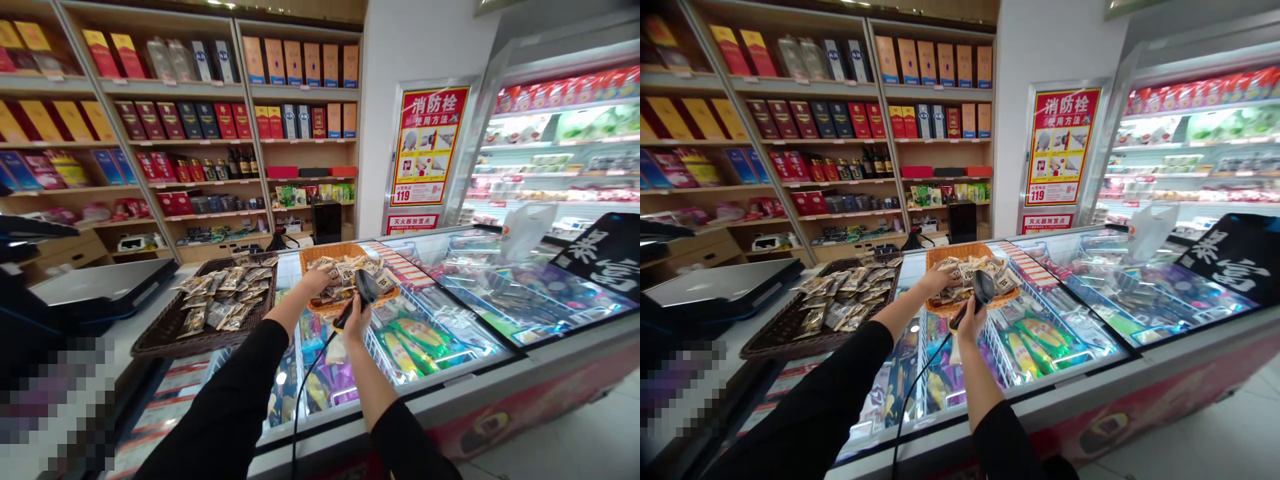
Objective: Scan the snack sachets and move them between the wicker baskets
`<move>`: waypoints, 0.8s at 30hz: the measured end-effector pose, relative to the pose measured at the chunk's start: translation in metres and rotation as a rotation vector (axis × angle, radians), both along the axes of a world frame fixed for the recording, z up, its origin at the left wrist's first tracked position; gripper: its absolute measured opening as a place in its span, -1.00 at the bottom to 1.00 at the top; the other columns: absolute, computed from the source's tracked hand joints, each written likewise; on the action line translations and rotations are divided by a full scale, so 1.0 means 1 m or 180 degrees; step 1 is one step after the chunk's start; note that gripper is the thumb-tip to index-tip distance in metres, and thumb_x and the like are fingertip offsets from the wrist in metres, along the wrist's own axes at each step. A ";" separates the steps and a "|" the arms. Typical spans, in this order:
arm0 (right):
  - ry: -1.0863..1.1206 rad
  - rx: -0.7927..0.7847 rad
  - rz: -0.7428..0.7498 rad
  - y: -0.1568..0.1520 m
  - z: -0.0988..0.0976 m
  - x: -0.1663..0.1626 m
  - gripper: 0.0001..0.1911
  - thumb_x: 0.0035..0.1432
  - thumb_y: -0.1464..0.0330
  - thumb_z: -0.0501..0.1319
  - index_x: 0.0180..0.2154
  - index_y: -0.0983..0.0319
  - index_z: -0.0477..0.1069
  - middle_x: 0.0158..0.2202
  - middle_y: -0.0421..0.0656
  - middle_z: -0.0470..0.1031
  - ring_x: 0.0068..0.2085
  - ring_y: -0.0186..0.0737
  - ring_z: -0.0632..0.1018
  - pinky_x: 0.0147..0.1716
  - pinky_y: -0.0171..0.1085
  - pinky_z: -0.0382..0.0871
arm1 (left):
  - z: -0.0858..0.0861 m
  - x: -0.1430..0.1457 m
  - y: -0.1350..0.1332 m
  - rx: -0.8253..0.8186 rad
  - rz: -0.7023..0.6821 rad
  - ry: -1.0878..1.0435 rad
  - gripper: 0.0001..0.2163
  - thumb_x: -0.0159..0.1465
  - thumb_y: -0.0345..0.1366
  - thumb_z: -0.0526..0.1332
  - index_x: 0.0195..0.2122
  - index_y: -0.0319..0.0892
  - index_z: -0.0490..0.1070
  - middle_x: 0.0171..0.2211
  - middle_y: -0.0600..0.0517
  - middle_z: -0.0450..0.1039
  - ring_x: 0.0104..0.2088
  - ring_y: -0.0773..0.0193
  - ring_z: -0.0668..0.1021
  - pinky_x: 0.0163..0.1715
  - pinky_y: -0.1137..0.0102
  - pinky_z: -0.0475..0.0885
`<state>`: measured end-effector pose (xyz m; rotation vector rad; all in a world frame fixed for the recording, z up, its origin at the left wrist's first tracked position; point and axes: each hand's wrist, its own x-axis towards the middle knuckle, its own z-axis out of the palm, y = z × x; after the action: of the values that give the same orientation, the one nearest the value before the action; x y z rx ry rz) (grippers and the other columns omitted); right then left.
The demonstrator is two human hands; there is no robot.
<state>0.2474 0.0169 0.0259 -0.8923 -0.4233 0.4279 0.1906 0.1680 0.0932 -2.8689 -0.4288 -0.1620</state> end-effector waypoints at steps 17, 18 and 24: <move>-0.0894 -0.0042 0.1191 0.011 -0.003 -0.047 -0.58 0.11 -0.03 0.17 -0.34 0.21 0.30 -0.70 -0.35 0.29 -0.74 -0.33 0.32 -0.73 -0.33 0.20 | 0.024 -0.186 -0.025 -0.0254 0.2157 -0.0868 -0.62 0.26 -0.37 0.02 0.04 -0.05 0.47 0.06 -0.06 0.47 0.03 0.11 0.51 0.03 0.27 0.40; -0.0957 -0.0061 0.1303 0.014 -0.003 -0.054 -0.58 0.11 -0.03 0.17 -0.37 0.21 0.30 -0.71 -0.35 0.28 -0.75 -0.33 0.31 -0.74 -0.34 0.19 | 0.022 -0.202 -0.026 -0.0246 0.2593 -0.0910 -0.65 0.27 -0.33 0.03 0.00 -0.09 0.49 0.02 -0.12 0.49 0.00 0.05 0.53 -0.02 0.23 0.42; -0.0746 -0.0030 0.1570 0.020 -0.012 -0.078 -0.58 0.08 -0.02 0.20 -0.33 0.20 0.29 -0.66 -0.34 0.33 -0.74 -0.35 0.32 -0.75 -0.34 0.20 | 0.005 -0.241 -0.026 -0.0917 0.4386 -0.0611 -0.58 0.25 -0.14 0.09 -0.06 -0.37 0.51 -0.03 -0.45 0.46 0.00 -0.23 0.51 -0.15 0.05 0.45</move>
<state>0.1693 0.0369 0.0135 -0.8468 -0.8649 0.7798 -0.0502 0.1425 0.0987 -2.1025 -2.3806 -0.1095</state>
